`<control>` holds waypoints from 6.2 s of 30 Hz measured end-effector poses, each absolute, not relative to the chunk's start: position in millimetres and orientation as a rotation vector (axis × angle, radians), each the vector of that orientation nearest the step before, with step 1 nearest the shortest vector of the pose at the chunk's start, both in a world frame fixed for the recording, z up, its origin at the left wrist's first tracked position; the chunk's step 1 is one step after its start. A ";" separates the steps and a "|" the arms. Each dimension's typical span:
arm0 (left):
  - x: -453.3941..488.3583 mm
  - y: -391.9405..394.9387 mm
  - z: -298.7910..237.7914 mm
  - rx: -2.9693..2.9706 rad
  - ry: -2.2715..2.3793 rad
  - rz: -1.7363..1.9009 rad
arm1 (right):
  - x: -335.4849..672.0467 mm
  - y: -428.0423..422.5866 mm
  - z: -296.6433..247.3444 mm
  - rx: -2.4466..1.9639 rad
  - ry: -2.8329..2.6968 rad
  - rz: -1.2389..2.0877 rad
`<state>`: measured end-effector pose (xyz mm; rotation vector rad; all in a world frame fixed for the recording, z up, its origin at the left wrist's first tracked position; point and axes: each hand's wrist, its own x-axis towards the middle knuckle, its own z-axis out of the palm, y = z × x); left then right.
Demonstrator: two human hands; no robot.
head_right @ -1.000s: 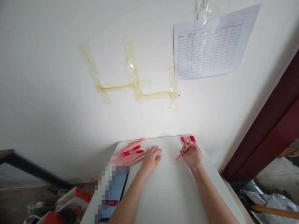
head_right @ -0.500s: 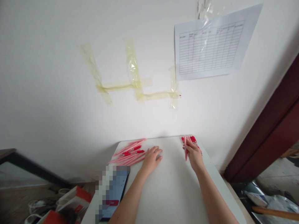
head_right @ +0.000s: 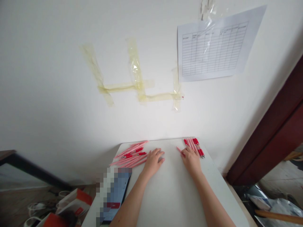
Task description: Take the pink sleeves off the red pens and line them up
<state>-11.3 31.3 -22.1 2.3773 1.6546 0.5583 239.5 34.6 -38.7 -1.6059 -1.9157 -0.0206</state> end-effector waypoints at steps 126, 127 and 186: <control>-23.7 22.8 11.6 2.457 1.598 0.643 | 203.7 25.3 -40.7 -1.264 -2.096 -0.057; -23.1 23.0 10.5 2.467 1.584 0.647 | 203.5 25.5 -40.1 -1.264 -2.096 -0.044; -19.7 29.2 7.4 2.376 1.821 0.866 | 213.2 32.9 -42.7 -1.313 -1.880 -0.049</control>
